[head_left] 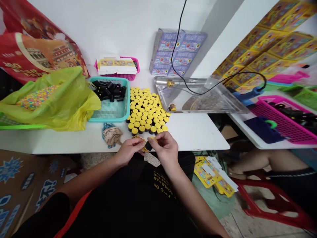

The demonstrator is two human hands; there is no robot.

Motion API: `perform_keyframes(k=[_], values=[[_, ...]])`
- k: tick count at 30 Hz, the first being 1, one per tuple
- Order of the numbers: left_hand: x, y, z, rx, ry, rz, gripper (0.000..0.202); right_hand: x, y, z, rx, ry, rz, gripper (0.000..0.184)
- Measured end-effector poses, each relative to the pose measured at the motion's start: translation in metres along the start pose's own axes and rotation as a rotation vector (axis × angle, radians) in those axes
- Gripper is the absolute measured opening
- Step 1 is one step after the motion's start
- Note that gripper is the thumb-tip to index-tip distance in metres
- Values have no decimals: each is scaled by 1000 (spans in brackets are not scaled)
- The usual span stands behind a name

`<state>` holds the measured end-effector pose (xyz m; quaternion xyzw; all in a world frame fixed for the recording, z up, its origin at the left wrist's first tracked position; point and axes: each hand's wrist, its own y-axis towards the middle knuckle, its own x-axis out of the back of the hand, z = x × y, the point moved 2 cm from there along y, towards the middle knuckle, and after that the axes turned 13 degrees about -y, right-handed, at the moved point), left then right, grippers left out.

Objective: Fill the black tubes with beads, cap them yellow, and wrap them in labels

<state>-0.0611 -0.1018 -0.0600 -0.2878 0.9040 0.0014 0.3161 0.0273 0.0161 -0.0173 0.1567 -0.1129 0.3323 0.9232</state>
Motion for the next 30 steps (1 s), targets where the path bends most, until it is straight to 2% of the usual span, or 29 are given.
perform_keyframes(k=[3,6,9,16,22,27,30], values=[[-3,0,1,86,-108,13,44,-2,6,5,20,-76,57,29],[-5,0,0,94,-179,8,46,-5,10,6,18,-87,51,28],[-6,-1,-1,75,-195,12,42,-6,11,3,-26,-13,26,30],[-2,0,4,156,-246,1,44,-6,7,-8,-129,167,13,36],[-4,1,4,158,-233,4,44,-5,0,-9,-58,200,-54,37],[-6,2,5,216,-307,61,43,-1,-6,-7,107,49,-124,28],[-6,2,7,253,-329,93,45,-1,-6,-7,134,22,-107,26]])
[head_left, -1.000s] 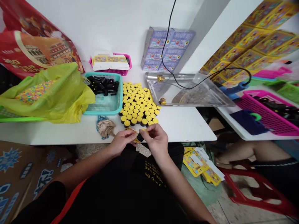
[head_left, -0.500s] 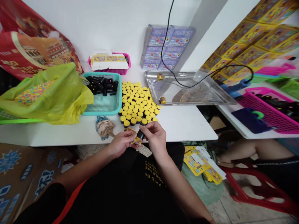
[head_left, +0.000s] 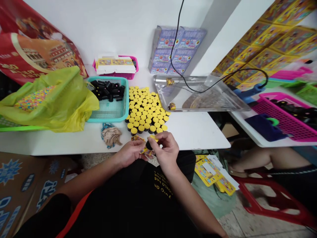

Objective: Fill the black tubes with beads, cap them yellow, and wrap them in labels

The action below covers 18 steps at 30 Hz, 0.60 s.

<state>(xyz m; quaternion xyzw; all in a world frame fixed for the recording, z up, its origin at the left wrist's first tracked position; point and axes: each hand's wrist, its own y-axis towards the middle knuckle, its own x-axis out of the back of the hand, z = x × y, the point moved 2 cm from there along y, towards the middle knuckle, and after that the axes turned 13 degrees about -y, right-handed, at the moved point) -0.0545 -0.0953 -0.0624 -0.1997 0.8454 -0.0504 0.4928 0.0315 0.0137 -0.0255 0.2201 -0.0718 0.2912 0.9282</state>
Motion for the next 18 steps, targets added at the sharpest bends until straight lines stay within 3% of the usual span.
perform_keyframes(k=[9,13,18], values=[[-1,-2,-2,-93,62,27,43,0,1,5,23,-26,4,29],[-1,-4,-5,-60,43,29,42,0,7,-5,-141,142,31,31],[0,-4,-5,-47,105,-53,42,-4,11,-15,-261,261,46,35]])
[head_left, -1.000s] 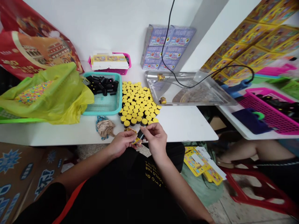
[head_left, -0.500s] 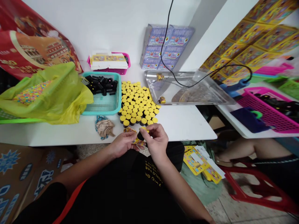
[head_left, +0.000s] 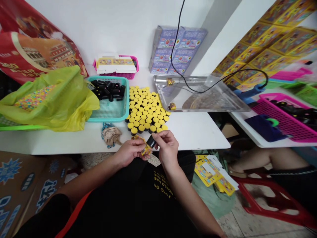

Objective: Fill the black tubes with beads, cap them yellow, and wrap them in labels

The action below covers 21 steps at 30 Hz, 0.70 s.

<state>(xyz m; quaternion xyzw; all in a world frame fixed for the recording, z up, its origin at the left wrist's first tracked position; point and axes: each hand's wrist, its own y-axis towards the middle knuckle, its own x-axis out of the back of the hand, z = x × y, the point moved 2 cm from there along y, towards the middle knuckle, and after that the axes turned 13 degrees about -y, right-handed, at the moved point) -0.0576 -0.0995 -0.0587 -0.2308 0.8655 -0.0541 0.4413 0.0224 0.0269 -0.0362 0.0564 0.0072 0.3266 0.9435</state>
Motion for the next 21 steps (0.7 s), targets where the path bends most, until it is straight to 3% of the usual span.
perform_keyframes(k=[9,21], values=[[-2,-3,-4,-226,233,-83,30,2,2,8,-138,173,11,34],[-5,-5,-5,-223,204,-42,32,6,-4,9,20,16,12,30]])
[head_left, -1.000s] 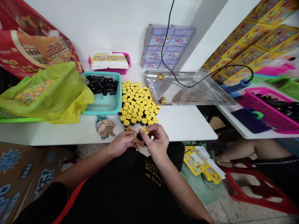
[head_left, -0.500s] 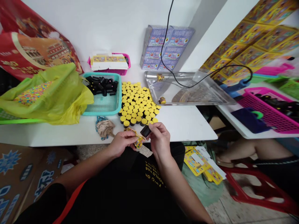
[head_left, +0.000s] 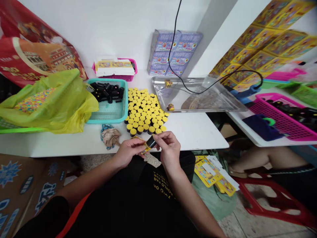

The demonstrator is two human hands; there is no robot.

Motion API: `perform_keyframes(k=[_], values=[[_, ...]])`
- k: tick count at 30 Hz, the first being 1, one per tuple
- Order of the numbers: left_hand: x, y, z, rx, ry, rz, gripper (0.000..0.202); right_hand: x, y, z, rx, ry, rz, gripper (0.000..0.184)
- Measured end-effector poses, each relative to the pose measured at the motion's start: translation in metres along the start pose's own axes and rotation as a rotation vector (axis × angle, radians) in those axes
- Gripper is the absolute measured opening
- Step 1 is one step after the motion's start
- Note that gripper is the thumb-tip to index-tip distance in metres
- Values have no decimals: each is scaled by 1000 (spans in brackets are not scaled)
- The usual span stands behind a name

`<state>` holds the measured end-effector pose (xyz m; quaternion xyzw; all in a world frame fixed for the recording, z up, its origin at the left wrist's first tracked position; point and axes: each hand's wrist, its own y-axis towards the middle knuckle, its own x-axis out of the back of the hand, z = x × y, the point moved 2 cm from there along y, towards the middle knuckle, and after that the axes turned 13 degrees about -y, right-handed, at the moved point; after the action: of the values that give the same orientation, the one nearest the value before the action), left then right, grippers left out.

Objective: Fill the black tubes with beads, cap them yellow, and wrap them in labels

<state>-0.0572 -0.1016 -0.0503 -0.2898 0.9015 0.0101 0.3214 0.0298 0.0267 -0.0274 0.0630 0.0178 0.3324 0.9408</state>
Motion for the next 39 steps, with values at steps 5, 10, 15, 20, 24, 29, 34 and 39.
perform_keyframes(k=[5,10,15,20,24,29,34,39], values=[[1,2,2,32,-58,21,38,-2,-4,4,33,-52,-31,34],[3,3,7,126,-81,17,49,-4,-4,5,56,-44,-32,32],[3,3,8,145,-78,41,49,-5,-5,4,36,-15,6,31],[8,5,12,78,-50,36,38,-4,-8,6,85,-64,16,32],[7,8,14,86,-79,66,37,-6,-9,8,90,-80,-4,33],[1,8,11,175,-245,103,44,-12,-6,14,91,-138,-6,37],[-1,7,12,193,-264,101,45,-10,-9,14,167,-229,-67,32],[-3,5,10,149,-211,89,43,-4,-10,13,301,-316,-34,25]])
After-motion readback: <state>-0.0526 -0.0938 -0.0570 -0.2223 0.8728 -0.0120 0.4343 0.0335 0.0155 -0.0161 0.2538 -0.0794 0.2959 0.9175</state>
